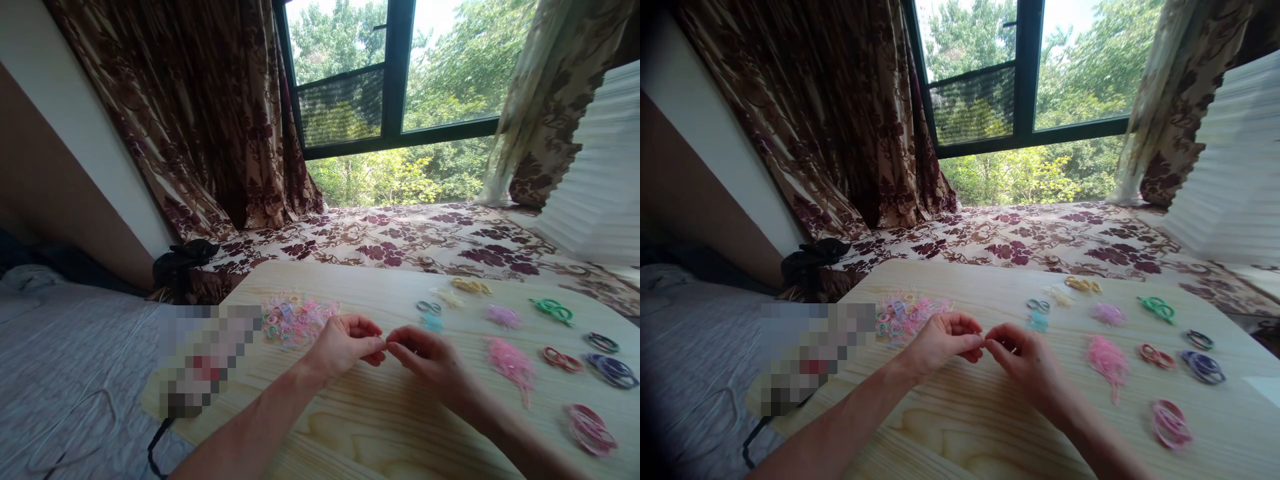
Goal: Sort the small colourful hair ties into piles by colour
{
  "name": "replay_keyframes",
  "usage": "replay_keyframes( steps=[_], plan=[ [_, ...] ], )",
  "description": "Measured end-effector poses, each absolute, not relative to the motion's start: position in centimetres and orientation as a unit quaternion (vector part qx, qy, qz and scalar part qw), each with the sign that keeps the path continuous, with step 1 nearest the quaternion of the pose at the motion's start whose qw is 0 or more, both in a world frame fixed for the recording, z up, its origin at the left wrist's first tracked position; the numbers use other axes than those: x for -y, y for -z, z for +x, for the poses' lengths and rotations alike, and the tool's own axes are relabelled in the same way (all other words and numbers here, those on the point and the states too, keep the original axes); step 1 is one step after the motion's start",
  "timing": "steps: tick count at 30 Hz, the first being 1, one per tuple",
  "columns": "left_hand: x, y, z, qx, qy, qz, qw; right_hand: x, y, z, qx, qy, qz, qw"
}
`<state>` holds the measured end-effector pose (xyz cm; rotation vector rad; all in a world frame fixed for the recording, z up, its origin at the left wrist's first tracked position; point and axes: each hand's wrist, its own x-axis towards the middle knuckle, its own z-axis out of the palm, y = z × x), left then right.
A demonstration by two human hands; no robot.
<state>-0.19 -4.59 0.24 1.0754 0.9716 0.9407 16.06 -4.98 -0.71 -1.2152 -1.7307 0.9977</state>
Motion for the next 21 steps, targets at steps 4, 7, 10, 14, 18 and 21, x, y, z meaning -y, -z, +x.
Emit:
replay_keyframes(
  steps=[4,7,10,14,18,21],
  plan=[
    [4.5,-0.5,-0.4,-0.437,-0.429,0.447,0.652,4.6,0.3,16.6,0.636,-0.465,-0.490,0.372],
    [4.5,-0.8,-0.4,-0.448,-0.431,0.451,0.640,4.7,-0.4,17.0,0.590,-0.528,-0.496,0.355],
    [4.6,-0.8,-0.4,-0.444,-0.418,0.465,0.642,5.1,-1.2,17.2,0.575,-0.562,-0.472,0.361],
    [4.8,-0.7,-0.4,-0.406,-0.386,0.481,0.674,5.5,-2.0,16.9,0.579,-0.554,-0.471,0.368],
    [5.0,-0.8,-0.5,-0.383,-0.357,0.490,0.697,5.1,-1.3,16.7,0.593,-0.539,-0.479,0.359],
    [5.0,-1.0,-0.6,-0.398,-0.353,0.495,0.687,4.5,-0.1,17.0,0.607,-0.523,-0.485,0.351]
  ],
)
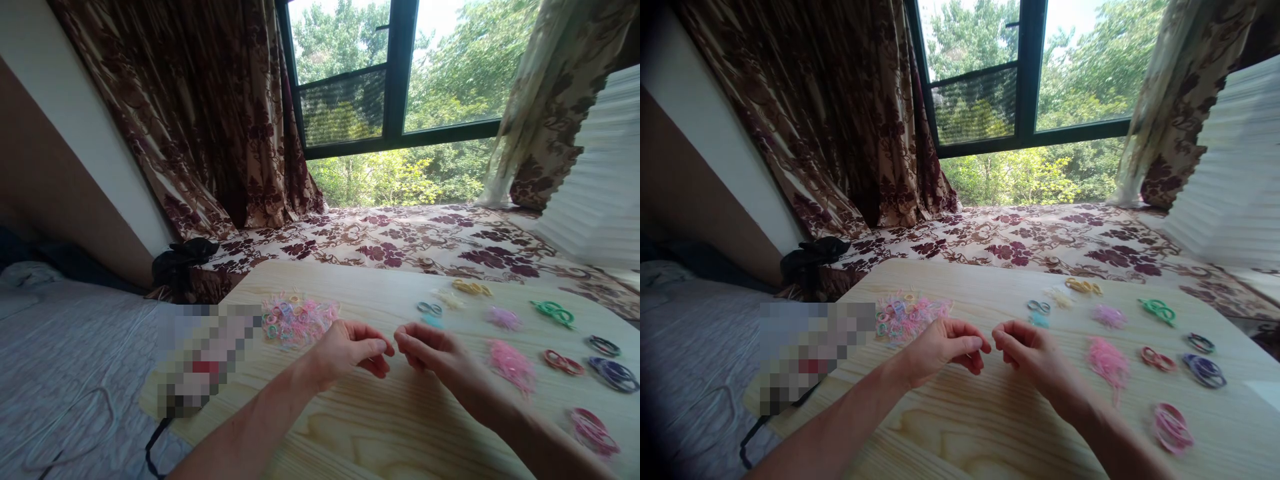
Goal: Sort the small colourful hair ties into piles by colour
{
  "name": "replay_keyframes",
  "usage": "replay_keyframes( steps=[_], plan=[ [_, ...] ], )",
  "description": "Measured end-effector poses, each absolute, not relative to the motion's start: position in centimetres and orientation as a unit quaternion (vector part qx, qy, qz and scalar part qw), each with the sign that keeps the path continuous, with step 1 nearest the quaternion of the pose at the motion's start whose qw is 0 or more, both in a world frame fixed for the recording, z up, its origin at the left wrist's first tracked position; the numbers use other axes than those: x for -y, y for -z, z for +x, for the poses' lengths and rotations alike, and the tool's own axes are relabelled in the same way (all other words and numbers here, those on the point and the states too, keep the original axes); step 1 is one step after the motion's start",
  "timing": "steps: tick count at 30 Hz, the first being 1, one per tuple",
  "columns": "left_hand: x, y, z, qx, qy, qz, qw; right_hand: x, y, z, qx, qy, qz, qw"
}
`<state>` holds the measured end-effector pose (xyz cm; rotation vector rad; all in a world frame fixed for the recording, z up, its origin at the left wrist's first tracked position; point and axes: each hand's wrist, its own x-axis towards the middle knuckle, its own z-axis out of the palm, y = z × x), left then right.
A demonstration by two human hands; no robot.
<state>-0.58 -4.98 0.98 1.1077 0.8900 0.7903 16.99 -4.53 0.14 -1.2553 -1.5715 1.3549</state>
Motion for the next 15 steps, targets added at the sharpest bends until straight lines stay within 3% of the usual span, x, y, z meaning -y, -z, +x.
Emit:
replay_keyframes(
  steps=[8,15],
  plan=[
    [4.9,-1.1,-0.6,-0.415,-0.366,0.506,0.662,4.6,-1.1,17.9,0.707,-0.351,-0.484,0.377],
    [5.0,-1.0,-0.6,-0.404,-0.360,0.516,0.663,5.1,-0.8,17.3,0.773,-0.295,-0.423,0.369]
  ],
)
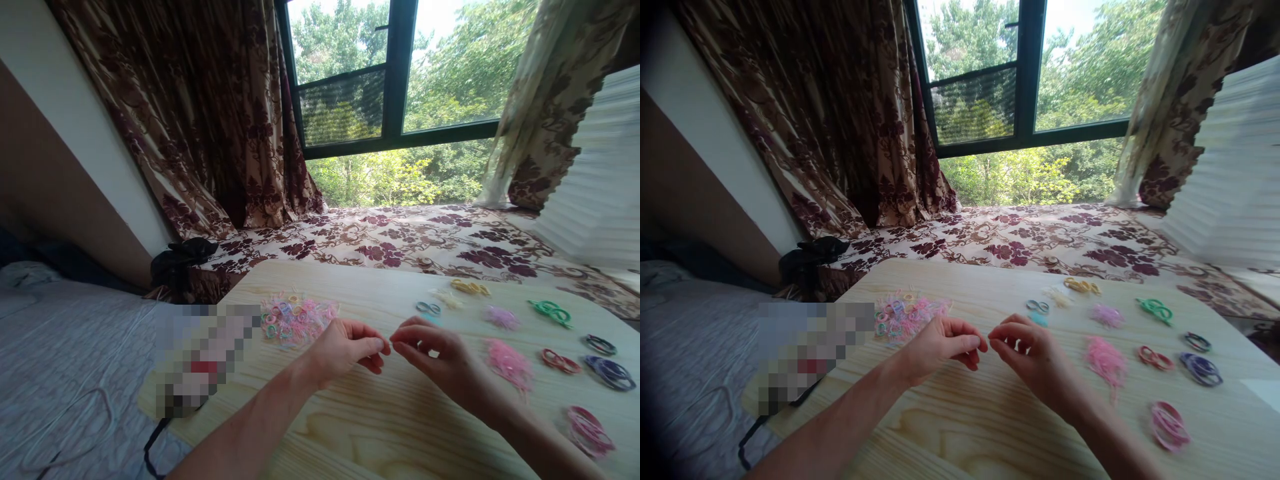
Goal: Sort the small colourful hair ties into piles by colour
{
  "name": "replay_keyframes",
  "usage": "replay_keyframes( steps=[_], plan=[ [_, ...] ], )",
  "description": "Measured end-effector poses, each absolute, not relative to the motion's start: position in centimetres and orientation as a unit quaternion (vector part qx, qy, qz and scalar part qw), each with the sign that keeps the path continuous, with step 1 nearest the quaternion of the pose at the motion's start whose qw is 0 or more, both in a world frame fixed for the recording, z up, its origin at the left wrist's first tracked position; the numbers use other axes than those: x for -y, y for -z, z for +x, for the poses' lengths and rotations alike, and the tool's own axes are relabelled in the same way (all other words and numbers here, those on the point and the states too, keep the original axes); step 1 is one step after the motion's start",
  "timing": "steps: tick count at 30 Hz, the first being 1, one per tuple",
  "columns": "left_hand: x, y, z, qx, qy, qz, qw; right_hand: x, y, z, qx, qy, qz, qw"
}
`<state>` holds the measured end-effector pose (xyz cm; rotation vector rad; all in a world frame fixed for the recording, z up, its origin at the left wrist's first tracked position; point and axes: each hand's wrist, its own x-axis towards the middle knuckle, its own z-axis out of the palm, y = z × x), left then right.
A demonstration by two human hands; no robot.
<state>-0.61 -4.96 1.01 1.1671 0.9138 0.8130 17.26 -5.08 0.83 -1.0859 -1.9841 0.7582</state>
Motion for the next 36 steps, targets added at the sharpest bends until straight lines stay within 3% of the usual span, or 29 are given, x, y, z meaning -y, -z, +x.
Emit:
replay_keyframes(
  steps=[5,10,18,29,36],
  plan=[
    [4.9,-0.9,-0.6,-0.403,-0.377,0.504,0.665,4.0,-0.8,18.7,0.780,-0.242,-0.446,0.366],
    [4.6,-0.6,-0.5,-0.412,-0.405,0.488,0.655,1.3,-0.9,24.4,0.673,-0.119,-0.593,0.424],
    [4.2,0.0,-0.5,-0.453,-0.437,0.510,0.586,-0.2,0.1,28.1,0.640,0.000,-0.714,0.283],
    [4.5,-0.4,-0.4,-0.481,-0.428,0.518,0.563,-1.5,1.0,27.0,0.655,0.061,-0.720,0.220],
    [4.5,-0.6,-0.3,-0.474,-0.441,0.489,0.584,-1.0,0.2,27.4,0.661,0.085,-0.711,0.226]
  ],
)
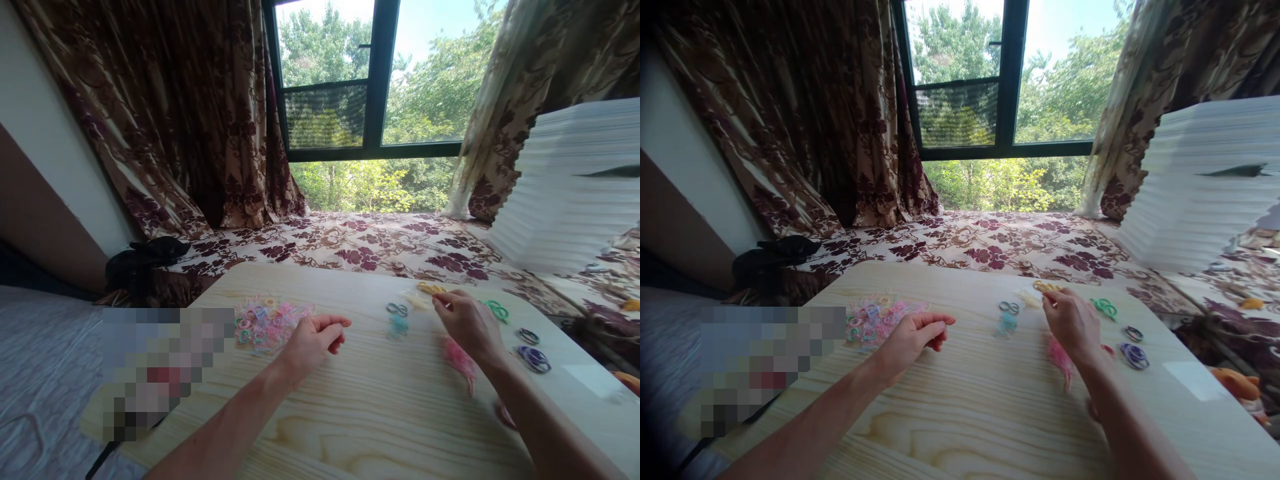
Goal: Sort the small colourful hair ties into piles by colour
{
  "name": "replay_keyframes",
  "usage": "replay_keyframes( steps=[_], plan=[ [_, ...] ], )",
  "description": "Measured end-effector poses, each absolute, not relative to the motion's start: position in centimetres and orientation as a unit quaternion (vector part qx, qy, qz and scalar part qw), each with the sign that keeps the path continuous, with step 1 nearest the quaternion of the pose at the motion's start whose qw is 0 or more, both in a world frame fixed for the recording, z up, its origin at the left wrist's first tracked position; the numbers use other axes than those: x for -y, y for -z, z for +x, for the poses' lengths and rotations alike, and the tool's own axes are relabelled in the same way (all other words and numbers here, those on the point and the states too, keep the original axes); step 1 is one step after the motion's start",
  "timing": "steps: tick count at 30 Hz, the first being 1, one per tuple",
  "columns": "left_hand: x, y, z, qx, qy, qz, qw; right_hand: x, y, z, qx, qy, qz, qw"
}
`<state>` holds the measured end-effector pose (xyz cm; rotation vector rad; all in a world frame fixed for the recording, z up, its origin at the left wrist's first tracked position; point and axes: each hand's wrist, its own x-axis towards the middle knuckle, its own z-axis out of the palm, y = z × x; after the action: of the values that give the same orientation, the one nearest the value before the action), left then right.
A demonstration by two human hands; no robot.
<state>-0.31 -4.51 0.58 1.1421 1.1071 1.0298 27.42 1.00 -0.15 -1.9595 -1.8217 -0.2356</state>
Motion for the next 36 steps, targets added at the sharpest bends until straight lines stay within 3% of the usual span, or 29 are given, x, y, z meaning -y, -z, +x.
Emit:
replay_keyframes(
  steps=[7,12,20,36],
  plan=[
    [4.6,-0.6,-0.2,-0.458,-0.435,0.504,0.589,1.8,-1.0,23.5,0.721,-0.040,-0.586,0.369],
    [4.6,-0.5,-0.3,-0.455,-0.420,0.527,0.582,3.9,-1.1,19.2,0.776,-0.163,-0.465,0.392],
    [5.0,-0.7,-0.2,-0.437,-0.385,0.557,0.593,4.8,0.1,17.7,0.782,-0.253,-0.424,0.381],
    [5.1,-0.8,-0.2,-0.414,-0.367,0.572,0.606,5.0,-0.1,17.4,0.800,-0.269,-0.414,0.341]
  ],
)
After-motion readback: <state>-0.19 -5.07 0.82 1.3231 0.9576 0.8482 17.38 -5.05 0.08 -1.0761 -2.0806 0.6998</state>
